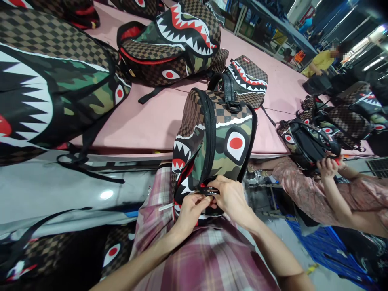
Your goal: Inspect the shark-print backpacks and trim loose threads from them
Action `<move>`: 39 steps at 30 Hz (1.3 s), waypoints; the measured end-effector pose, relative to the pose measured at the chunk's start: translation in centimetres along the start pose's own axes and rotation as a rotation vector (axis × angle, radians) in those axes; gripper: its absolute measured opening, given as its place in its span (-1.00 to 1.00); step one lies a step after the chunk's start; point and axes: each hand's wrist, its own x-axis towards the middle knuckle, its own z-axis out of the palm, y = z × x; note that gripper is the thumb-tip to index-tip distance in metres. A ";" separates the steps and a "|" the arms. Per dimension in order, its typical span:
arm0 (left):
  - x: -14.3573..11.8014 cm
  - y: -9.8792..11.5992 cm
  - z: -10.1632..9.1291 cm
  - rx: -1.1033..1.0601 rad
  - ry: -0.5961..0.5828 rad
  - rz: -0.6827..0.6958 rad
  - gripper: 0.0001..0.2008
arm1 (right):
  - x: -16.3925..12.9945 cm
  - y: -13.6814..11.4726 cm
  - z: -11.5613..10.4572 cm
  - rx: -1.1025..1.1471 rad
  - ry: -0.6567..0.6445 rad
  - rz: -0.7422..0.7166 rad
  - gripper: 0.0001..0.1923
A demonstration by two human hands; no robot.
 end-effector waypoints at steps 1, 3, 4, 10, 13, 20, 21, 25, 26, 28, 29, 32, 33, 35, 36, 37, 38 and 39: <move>0.0 0.0 0.0 0.007 0.008 -0.003 -0.78 | 0.1 0.0 0.1 0.021 0.007 -0.008 -0.78; 0.0 -0.1 0.0 0.002 0.048 -0.012 -0.80 | -0.1 0.5 0.1 0.142 0.050 -0.053 -0.81; 0.0 -0.1 0.0 -0.007 0.067 -0.024 -0.81 | -0.5 1.1 0.0 0.240 0.089 -0.075 -0.84; -0.3 0.6 0.1 0.005 0.079 -0.091 -0.78 | -5.3 8.7 -4.0 0.358 0.227 0.213 -0.77; -0.3 0.6 0.1 0.023 0.086 -0.093 -0.77 | -6.9 10.1 -4.9 -0.003 0.311 0.459 -0.63; -0.3 0.0 0.1 0.041 0.097 -0.067 -0.81 | -5.2 3.2 -0.8 0.040 0.247 0.123 -0.76; -0.4 0.0 0.1 0.033 0.097 -0.062 -0.82 | -4.8 2.5 -0.5 0.001 0.248 0.116 -0.77; -0.3 -0.1 0.1 0.002 0.090 -0.059 -0.85 | -3.7 1.6 -0.3 -0.126 0.196 0.126 -0.74; -0.3 -0.1 0.1 -0.003 0.089 -0.062 -0.85 | -3.5 1.7 -0.4 -0.150 0.185 0.127 -0.73; -0.2 -0.1 0.2 -0.012 0.088 -0.065 -0.85 | -3.4 1.7 -0.6 -0.180 0.169 0.125 -0.73; -0.2 0.0 0.2 -0.015 0.088 -0.068 -0.85 | -3.3 1.7 -0.7 -0.185 0.160 0.125 -0.73; -0.2 0.2 0.3 -0.024 0.090 -0.081 -0.85 | -3.2 1.6 -1.0 -0.175 0.139 0.127 -0.73; -0.2 0.3 0.3 -0.029 0.089 -0.084 -0.85 | -3.2 1.5 -1.0 -0.176 0.134 0.131 -0.73; -0.3 0.5 0.4 -0.035 0.083 -0.082 -0.85 | -3.0 1.4 -1.1 -0.191 0.119 0.141 -0.73; -0.3 0.6 0.4 -0.035 0.081 -0.079 -0.85 | -3.0 1.3 -1.1 -0.203 0.109 0.146 -0.73; -0.3 0.7 0.5 -0.034 0.080 -0.078 -0.85 | -2.9 1.2 -1.1 -0.216 0.100 0.151 -0.73; -0.3 0.7 0.5 -0.032 0.079 -0.078 -0.85 | -2.8 1.1 -1.2 -0.227 0.091 0.154 -0.73; -0.3 0.8 0.5 -0.030 0.081 -0.078 -0.84 | -2.8 1.0 -1.2 -0.237 0.083 0.156 -0.74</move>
